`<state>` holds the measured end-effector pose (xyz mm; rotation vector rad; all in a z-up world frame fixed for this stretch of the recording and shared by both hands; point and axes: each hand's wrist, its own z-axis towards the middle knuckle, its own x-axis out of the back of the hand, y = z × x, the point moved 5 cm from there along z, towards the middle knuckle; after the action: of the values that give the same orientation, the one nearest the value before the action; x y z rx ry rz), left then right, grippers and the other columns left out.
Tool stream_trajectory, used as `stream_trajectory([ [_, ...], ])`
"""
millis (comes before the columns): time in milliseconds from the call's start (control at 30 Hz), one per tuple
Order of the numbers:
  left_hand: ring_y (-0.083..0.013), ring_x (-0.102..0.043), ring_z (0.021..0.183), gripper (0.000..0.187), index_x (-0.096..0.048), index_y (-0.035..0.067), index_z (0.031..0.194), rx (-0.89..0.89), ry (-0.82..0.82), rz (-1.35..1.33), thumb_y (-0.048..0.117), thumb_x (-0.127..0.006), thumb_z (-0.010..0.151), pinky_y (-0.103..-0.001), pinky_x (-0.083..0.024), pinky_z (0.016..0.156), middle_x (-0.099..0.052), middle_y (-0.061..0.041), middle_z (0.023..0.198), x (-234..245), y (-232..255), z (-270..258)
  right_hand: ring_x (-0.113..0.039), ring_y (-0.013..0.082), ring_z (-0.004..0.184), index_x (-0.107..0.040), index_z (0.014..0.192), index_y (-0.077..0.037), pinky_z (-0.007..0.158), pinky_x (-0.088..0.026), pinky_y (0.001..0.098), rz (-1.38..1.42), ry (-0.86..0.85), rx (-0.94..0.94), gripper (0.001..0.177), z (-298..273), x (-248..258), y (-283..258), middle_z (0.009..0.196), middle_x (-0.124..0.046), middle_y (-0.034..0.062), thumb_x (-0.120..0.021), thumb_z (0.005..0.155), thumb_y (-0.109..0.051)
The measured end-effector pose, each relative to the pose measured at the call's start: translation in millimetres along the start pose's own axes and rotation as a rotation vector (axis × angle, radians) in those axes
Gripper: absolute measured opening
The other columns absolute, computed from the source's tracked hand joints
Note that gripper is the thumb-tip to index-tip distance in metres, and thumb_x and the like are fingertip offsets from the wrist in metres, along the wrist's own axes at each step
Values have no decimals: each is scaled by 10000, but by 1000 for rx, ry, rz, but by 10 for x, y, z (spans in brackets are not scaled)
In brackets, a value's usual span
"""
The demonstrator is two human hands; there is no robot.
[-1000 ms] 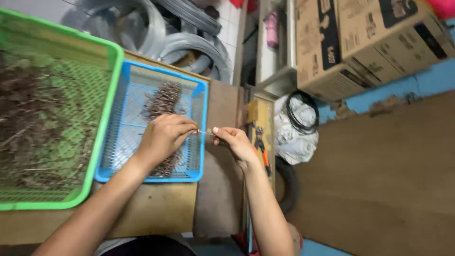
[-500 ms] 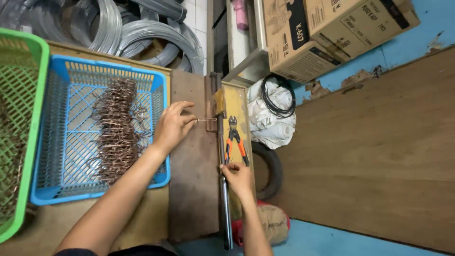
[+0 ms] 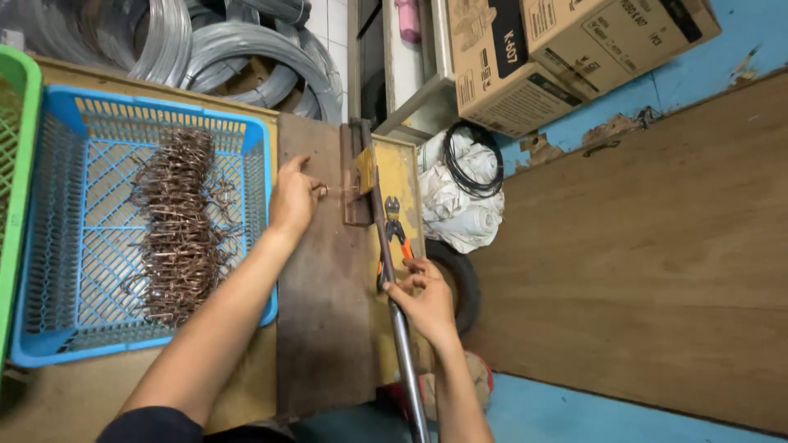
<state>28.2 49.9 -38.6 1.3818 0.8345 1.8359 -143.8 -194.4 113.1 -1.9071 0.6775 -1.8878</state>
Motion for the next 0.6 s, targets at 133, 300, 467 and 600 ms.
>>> stream_trajectory([
  [133,-430,-565,1289,94,-835,211,857,39,7,-4,199,-865,769,-452,-499,1085,-606,-175,1403,-285,-235,13,-542,468,1312,-785,694,-73,1128,-383,532,71,-11,6,230,17,94,-164,1242,-701,150,-889,716,-277],
  [300,-395,-467,1409,109,-829,231,878,14,69,-51,269,-861,780,-430,-414,1177,-558,-146,1483,-728,-681,70,-520,469,1336,-785,689,-83,1147,-366,540,104,-47,-24,223,23,76,-168,1296,-683,150,-897,704,-275],
  [467,-349,-472,1415,357,-700,229,1191,60,113,-14,257,-766,841,-472,-424,1135,-537,-95,1491,-150,-124,-70,-535,454,1326,-790,692,-100,1139,-386,535,81,-51,-40,215,61,-2,-12,1283,-690,132,-906,698,-281],
  [600,-293,-473,1422,124,-830,239,916,-167,193,319,313,-760,845,-446,-429,1121,-646,-3,1413,-267,-154,-103,-533,445,1330,-801,700,-126,1134,-392,533,81,-57,-67,200,42,-40,58,1284,-693,109,-907,691,-296],
])
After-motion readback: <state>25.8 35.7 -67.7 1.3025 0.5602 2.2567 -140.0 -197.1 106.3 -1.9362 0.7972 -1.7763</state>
